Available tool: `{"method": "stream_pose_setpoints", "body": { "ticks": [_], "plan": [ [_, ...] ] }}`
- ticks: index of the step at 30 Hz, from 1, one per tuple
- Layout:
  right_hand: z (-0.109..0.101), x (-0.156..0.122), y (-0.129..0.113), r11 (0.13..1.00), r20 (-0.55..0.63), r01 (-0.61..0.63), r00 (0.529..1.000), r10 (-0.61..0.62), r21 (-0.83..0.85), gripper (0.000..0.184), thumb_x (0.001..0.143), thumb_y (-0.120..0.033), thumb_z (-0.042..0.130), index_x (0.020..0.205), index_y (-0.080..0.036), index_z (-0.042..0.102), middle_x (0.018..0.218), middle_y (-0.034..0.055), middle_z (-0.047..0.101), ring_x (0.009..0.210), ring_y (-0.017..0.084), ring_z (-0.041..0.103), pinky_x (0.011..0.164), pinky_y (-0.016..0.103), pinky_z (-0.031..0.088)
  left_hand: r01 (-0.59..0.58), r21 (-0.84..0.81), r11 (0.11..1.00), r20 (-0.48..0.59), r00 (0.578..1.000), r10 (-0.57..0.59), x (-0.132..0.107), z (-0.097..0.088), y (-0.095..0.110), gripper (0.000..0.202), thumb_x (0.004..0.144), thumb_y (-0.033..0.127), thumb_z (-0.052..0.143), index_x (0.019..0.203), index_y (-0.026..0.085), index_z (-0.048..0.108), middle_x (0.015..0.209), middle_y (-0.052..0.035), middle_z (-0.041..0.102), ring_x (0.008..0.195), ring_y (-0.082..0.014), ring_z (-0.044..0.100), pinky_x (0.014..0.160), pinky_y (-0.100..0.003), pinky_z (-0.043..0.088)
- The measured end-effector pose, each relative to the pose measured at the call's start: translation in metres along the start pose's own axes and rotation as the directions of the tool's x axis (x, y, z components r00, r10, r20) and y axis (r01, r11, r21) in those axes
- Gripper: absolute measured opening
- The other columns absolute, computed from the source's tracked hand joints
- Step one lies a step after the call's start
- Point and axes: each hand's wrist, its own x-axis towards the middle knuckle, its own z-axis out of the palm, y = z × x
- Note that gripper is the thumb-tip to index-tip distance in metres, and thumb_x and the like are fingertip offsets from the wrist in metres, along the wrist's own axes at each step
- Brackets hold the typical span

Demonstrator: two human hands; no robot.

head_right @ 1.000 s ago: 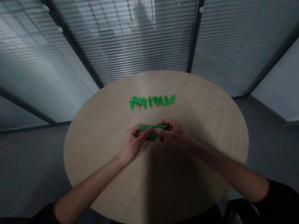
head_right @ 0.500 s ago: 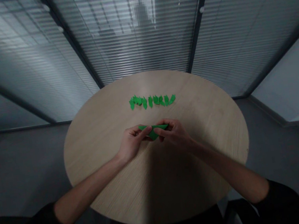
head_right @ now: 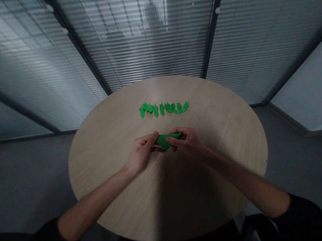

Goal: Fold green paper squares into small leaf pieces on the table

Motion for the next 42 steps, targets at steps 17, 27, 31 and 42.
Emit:
{"method": "stream_pose_setpoints", "body": {
  "ticks": [17, 27, 31, 42],
  "plan": [
    [-0.0025, 0.002, 0.0058, 0.999, 0.06, -0.021, 0.998, 0.022, -0.027, 0.04, 0.071, -0.053, 0.087, 0.08, -0.017, 0.073, 0.063, 0.0003, 0.068, 0.053, 0.012, 0.06, 0.048, 0.023, 0.046, 0.038, 0.009, 0.999, -0.014, 0.999, -0.037, -0.0002, -0.0013, 0.0008, 0.036, 0.073, 0.046, 0.089, 0.079, 0.013, 0.075, 0.069, -0.005, 0.074, 0.059, -0.0145, 0.068, 0.059, -0.027, 0.058],
    [-0.0014, 0.0012, 0.0054, 0.998, 0.119, -0.054, 0.992, 0.049, 0.037, 0.038, 0.072, -0.052, 0.087, 0.081, -0.017, 0.075, 0.066, 0.0014, 0.07, 0.056, 0.013, 0.063, 0.055, 0.025, 0.05, 0.012, -0.009, 1.0, -0.107, 0.994, -0.013, 0.0, -0.0013, -0.0017, 0.039, 0.071, 0.049, 0.089, 0.079, 0.014, 0.073, 0.066, -0.0019, 0.071, 0.058, -0.0139, 0.067, 0.06, -0.027, 0.059],
    [-0.0012, 0.001, 0.0067, 0.999, 0.123, -0.027, 0.992, 0.024, 0.02, 0.036, 0.076, -0.051, 0.085, 0.077, -0.017, 0.074, 0.066, 0.0012, 0.069, 0.056, 0.012, 0.061, 0.055, 0.024, 0.049, 0.023, 0.003, 1.0, -0.093, 0.995, -0.022, 0.0006, -0.0028, 0.0006, 0.039, 0.069, 0.048, 0.09, 0.079, 0.014, 0.074, 0.067, -0.0028, 0.073, 0.057, -0.0137, 0.068, 0.058, -0.025, 0.058],
    [-0.0009, -0.0006, 0.0054, 0.997, 0.162, -0.004, 0.987, 0.017, -0.081, 0.036, 0.078, -0.053, 0.083, 0.08, -0.018, 0.072, 0.065, 0.0002, 0.068, 0.057, 0.012, 0.06, 0.051, 0.023, 0.046, 0.062, 0.059, 0.996, -0.077, 0.995, -0.057, 0.0011, -0.0034, 0.0038, 0.029, 0.071, 0.04, 0.088, 0.076, 0.014, 0.078, 0.069, -0.0043, 0.074, 0.058, -0.0131, 0.066, 0.056, -0.024, 0.056]
  ]
}}
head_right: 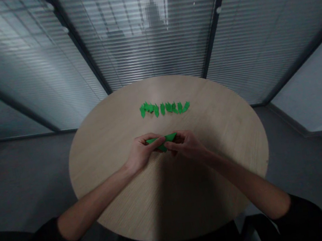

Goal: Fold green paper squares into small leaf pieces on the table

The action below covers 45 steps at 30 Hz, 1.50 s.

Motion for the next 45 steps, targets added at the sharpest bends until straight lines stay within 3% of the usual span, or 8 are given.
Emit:
{"method": "stream_pose_setpoints", "body": {
  "ticks": [3, 8, 15, 28, 41, 45],
  "plan": [
    [0.003, -0.001, -0.001, 1.0, 0.021, -0.009, 1.0, 0.009, -0.004, 0.037, 0.075, -0.051, 0.085, 0.087, -0.018, 0.074, 0.072, 0.0014, 0.071, 0.058, 0.012, 0.06, 0.052, 0.024, 0.048, -0.032, 0.024, 0.999, -0.038, 0.999, 0.032, 0.0, -0.001, 0.0, 0.027, 0.07, 0.04, 0.089, 0.074, 0.015, 0.078, 0.067, -0.004, 0.073, 0.057, -0.013, 0.065, 0.055, -0.024, 0.053],
    [0.003, -0.001, -0.002, 1.0, 0.04, -0.002, 0.999, 0.003, -0.017, 0.033, 0.08, -0.05, 0.082, 0.079, -0.018, 0.073, 0.069, 0.0005, 0.066, 0.06, 0.012, 0.06, 0.054, 0.024, 0.048, -0.047, 0.059, 0.997, -0.036, 0.998, 0.049, -0.001, -0.001, 0.0, 0.028, 0.073, 0.041, 0.088, 0.075, 0.014, 0.078, 0.068, -0.0044, 0.074, 0.059, -0.0135, 0.065, 0.057, -0.024, 0.053],
    [0.005, 0.0, 0.003, 1.0, 0.104, -0.017, 0.994, 0.017, -0.005, 0.041, 0.082, -0.057, 0.078, 0.086, -0.017, 0.074, 0.077, 0.0035, 0.071, 0.061, 0.012, 0.061, 0.056, 0.024, 0.048, -0.093, 0.04, 0.995, -0.087, 0.992, 0.096, 0.0, -0.001, -0.008, 0.031, 0.073, 0.044, 0.088, 0.075, 0.015, 0.077, 0.07, -0.0035, 0.073, 0.06, -0.0138, 0.064, 0.058, -0.025, 0.051],
    [0.011, 0.001, 0.011, 1.0, 0.073, -0.015, 0.997, 0.017, -0.023, 0.052, 0.086, -0.067, 0.07, 0.085, -0.015, 0.071, 0.075, 0.004, 0.068, 0.059, 0.012, 0.06, 0.054, 0.024, 0.046, -0.095, 0.027, 0.995, -0.077, 0.992, 0.097, 0.0, -0.002, -0.006, 0.034, 0.072, 0.046, 0.087, 0.076, 0.014, 0.076, 0.069, -0.0039, 0.072, 0.058, -0.0141, 0.063, 0.057, -0.026, 0.05],
    [0.013, 0.0, 0.011, 0.999, 0.075, -0.008, 0.997, 0.011, -0.038, 0.051, 0.086, -0.067, 0.07, 0.08, -0.016, 0.066, 0.069, 0.0011, 0.062, 0.057, 0.012, 0.058, 0.053, 0.025, 0.047, -0.089, 0.07, 0.994, -0.115, 0.989, 0.097, -0.001, 0.0, -0.006, 0.035, 0.071, 0.046, 0.087, 0.074, 0.014, 0.075, 0.065, -0.0024, 0.07, 0.057, -0.0123, 0.062, 0.055, -0.023, 0.047],
    [0.011, 0.0, 0.008, 1.0, -0.002, 0.002, 1.0, -0.002, -0.026, 0.048, 0.083, -0.064, 0.075, 0.085, -0.017, 0.066, 0.07, 0.0003, 0.064, 0.057, 0.012, 0.06, 0.051, 0.024, 0.046, -0.097, 0.071, 0.993, -0.099, 0.99, 0.104, -0.002, 0.0, -0.007, 0.036, 0.072, 0.047, 0.087, 0.073, 0.014, 0.073, 0.065, -0.0028, 0.07, 0.057, -0.0127, 0.062, 0.055, -0.023, 0.048]
  ]
}}
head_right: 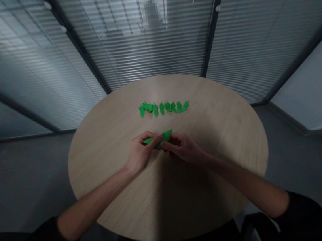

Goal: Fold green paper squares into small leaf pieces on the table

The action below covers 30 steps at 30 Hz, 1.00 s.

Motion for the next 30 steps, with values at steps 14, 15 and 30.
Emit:
{"method": "stream_pose_setpoints", "body": {
  "ticks": [14, 15, 30],
  "plan": [
    [-0.013, 0.003, -0.006, 0.985, -0.035, -0.009, 0.999, 0.015, 0.169, 0.037, 0.083, -0.052, 0.077, 0.078, -0.017, 0.07, 0.069, 0.0015, 0.068, 0.058, 0.013, 0.064, 0.056, 0.026, 0.052, 0.023, -0.005, 1.0, 0.067, 0.997, -0.023, -0.001, 0.0, 0.004, 0.036, 0.072, 0.047, 0.086, 0.073, 0.014, 0.073, 0.066, -0.0038, 0.071, 0.057, -0.0128, 0.064, 0.056, -0.024, 0.052],
    [-0.014, 0.003, -0.006, 0.984, -0.034, -0.009, 0.999, 0.016, 0.179, 0.037, 0.084, -0.053, 0.076, 0.078, -0.017, 0.071, 0.069, 0.0018, 0.069, 0.058, 0.013, 0.064, 0.057, 0.027, 0.053, 0.019, -0.007, 1.0, 0.066, 0.998, -0.019, -0.001, 0.0, 0.003, 0.036, 0.072, 0.048, 0.087, 0.073, 0.014, 0.073, 0.066, -0.0038, 0.071, 0.057, -0.0128, 0.064, 0.056, -0.024, 0.052],
    [-0.011, 0.004, -0.001, 0.989, -0.073, 0.013, 0.997, -0.003, 0.145, 0.055, 0.09, -0.07, 0.061, 0.075, -0.017, 0.068, 0.067, 0.0048, 0.07, 0.056, 0.014, 0.063, 0.057, 0.029, 0.054, 0.044, -0.033, 0.999, 0.061, 0.997, -0.042, -0.001, 0.0, 0.002, 0.037, 0.071, 0.048, 0.088, 0.073, 0.015, 0.073, 0.065, -0.0023, 0.07, 0.056, -0.0124, 0.063, 0.056, -0.024, 0.052]
  ]
}}
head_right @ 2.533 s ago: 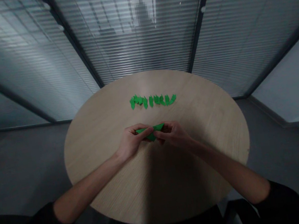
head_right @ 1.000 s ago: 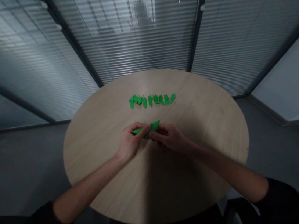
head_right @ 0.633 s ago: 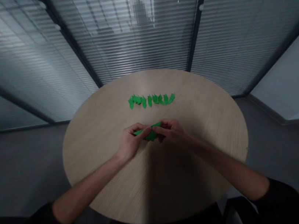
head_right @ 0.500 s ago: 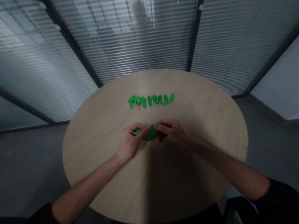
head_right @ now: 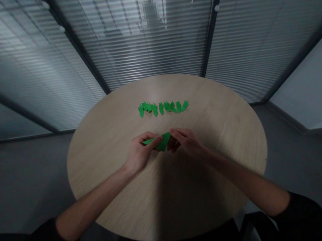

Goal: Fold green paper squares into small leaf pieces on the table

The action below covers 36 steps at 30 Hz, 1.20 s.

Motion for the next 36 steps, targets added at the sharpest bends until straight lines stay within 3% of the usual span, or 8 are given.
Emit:
{"method": "stream_pose_setpoints", "body": {
  "ticks": [4, 8, 15, 24, 28, 36],
  "plan": [
    [-0.0005, -0.001, -0.0003, 1.0, 0.079, -0.02, 0.997, 0.021, -0.017, 0.058, 0.089, -0.074, 0.06, 0.078, -0.018, 0.066, 0.071, 0.004, 0.069, 0.057, 0.014, 0.063, 0.057, 0.029, 0.054, -0.004, 0.004, 1.0, -0.018, 1.0, 0.004, 0.0005, -0.0008, -0.001, 0.036, 0.072, 0.047, 0.087, 0.074, 0.015, 0.073, 0.067, -0.0025, 0.07, 0.058, -0.0124, 0.063, 0.058, -0.025, 0.052],
    [0.0012, -0.0045, -0.0011, 0.991, 0.163, 0.007, 0.986, 0.015, -0.131, 0.051, 0.084, -0.067, 0.072, 0.08, -0.017, 0.067, 0.069, 0.0023, 0.068, 0.059, 0.012, 0.061, 0.056, 0.025, 0.049, -0.005, 0.008, 1.0, -0.019, 1.0, 0.005, 0.0012, -0.0018, -0.0012, 0.035, 0.072, 0.046, 0.087, 0.074, 0.015, 0.074, 0.067, -0.0027, 0.07, 0.058, -0.0124, 0.062, 0.057, -0.024, 0.05],
    [0.0018, -0.0074, -0.0015, 0.982, 0.206, 0.044, 0.978, -0.004, -0.186, 0.049, 0.091, -0.062, 0.068, 0.075, -0.016, 0.067, 0.067, 0.0023, 0.065, 0.059, 0.012, 0.058, 0.056, 0.025, 0.045, -0.014, 0.025, 1.0, -0.018, 1.0, 0.015, 0.0007, -0.0012, 0.0006, 0.035, 0.072, 0.046, 0.088, 0.075, 0.014, 0.074, 0.067, -0.0027, 0.07, 0.058, -0.0122, 0.062, 0.056, -0.024, 0.05],
    [0.0009, -0.004, -0.0011, 0.993, 0.127, -0.02, 0.991, 0.035, -0.116, 0.044, 0.078, -0.057, 0.083, 0.084, -0.016, 0.071, 0.07, 0.0011, 0.067, 0.058, 0.011, 0.058, 0.054, 0.024, 0.044, 0.006, 0.034, 0.999, 0.039, 0.999, -0.008, -0.0023, 0.0014, 0.0006, 0.036, 0.072, 0.046, 0.087, 0.073, 0.014, 0.071, 0.064, -0.0031, 0.069, 0.055, -0.0123, 0.063, 0.054, -0.023, 0.049],
    [-0.0021, -0.0017, 0.0005, 0.993, 0.147, -0.045, 0.987, 0.061, -0.109, 0.047, 0.084, -0.062, 0.074, 0.077, -0.016, 0.072, 0.066, 0.0026, 0.068, 0.058, 0.012, 0.06, 0.056, 0.025, 0.047, 0.006, 0.025, 1.0, 0.044, 0.999, -0.007, -0.0014, 0.0008, -0.0022, 0.039, 0.071, 0.049, 0.087, 0.072, 0.014, 0.07, 0.062, -0.003, 0.069, 0.054, -0.0124, 0.061, 0.052, -0.023, 0.049],
    [-0.0009, -0.0021, 0.0009, 0.993, 0.178, -0.112, 0.978, 0.104, 0.034, 0.054, 0.088, -0.069, 0.064, 0.083, -0.016, 0.072, 0.07, 0.0067, 0.073, 0.06, 0.016, 0.067, 0.061, 0.03, 0.054, 0.029, 0.006, 1.0, 0.016, 0.999, -0.029, -0.0014, 0.0012, 0.0011, 0.037, 0.07, 0.046, 0.087, 0.072, 0.014, 0.07, 0.061, -0.0012, 0.067, 0.053, -0.011, 0.059, 0.052, -0.023, 0.047]
  ]
}}
